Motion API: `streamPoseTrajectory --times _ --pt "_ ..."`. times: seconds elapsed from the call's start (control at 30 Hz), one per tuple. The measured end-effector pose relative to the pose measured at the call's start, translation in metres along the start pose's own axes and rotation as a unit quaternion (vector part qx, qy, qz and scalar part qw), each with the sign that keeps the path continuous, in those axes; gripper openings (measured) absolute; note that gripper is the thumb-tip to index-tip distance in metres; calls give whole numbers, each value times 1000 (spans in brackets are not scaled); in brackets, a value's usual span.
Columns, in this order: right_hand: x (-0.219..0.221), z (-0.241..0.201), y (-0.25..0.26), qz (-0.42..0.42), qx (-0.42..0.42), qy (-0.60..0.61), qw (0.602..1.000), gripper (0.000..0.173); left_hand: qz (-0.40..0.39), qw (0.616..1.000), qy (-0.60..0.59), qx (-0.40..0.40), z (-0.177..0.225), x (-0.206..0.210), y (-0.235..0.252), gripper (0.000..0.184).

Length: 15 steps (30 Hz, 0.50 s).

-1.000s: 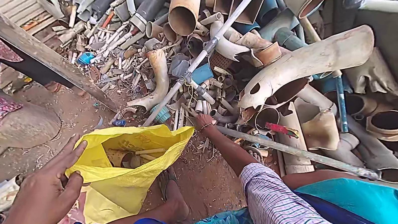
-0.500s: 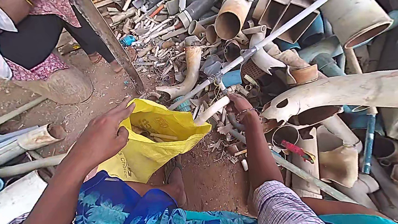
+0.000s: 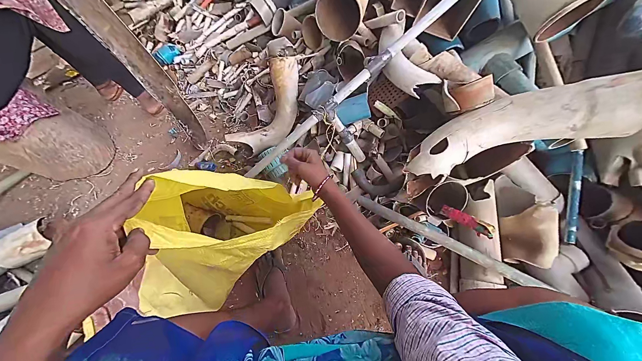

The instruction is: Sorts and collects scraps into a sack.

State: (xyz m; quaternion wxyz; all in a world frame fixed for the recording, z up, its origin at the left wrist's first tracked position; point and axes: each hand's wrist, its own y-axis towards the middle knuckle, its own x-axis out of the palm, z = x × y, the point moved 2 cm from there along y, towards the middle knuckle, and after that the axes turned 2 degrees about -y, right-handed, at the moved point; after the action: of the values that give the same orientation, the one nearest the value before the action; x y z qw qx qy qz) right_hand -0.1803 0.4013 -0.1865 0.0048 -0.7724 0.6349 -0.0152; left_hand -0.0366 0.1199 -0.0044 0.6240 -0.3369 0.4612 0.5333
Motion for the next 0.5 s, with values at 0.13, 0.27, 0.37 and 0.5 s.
streamPoseTrajectory --times 0.13,0.27,0.37,0.5 --pt "-74 68 27 96 160 -305 934 38 2 999 -14 -34 -8 -2 -2 66" --pt "-108 130 33 75 226 -468 851 67 -1 998 -29 -60 -12 0 -4 64" --pt "-116 141 41 0 238 -522 819 67 -13 997 -25 -71 -10 -2 -3 63" --pt "-116 124 51 -1 239 -519 821 56 -20 997 -25 -64 -11 0 2 62"
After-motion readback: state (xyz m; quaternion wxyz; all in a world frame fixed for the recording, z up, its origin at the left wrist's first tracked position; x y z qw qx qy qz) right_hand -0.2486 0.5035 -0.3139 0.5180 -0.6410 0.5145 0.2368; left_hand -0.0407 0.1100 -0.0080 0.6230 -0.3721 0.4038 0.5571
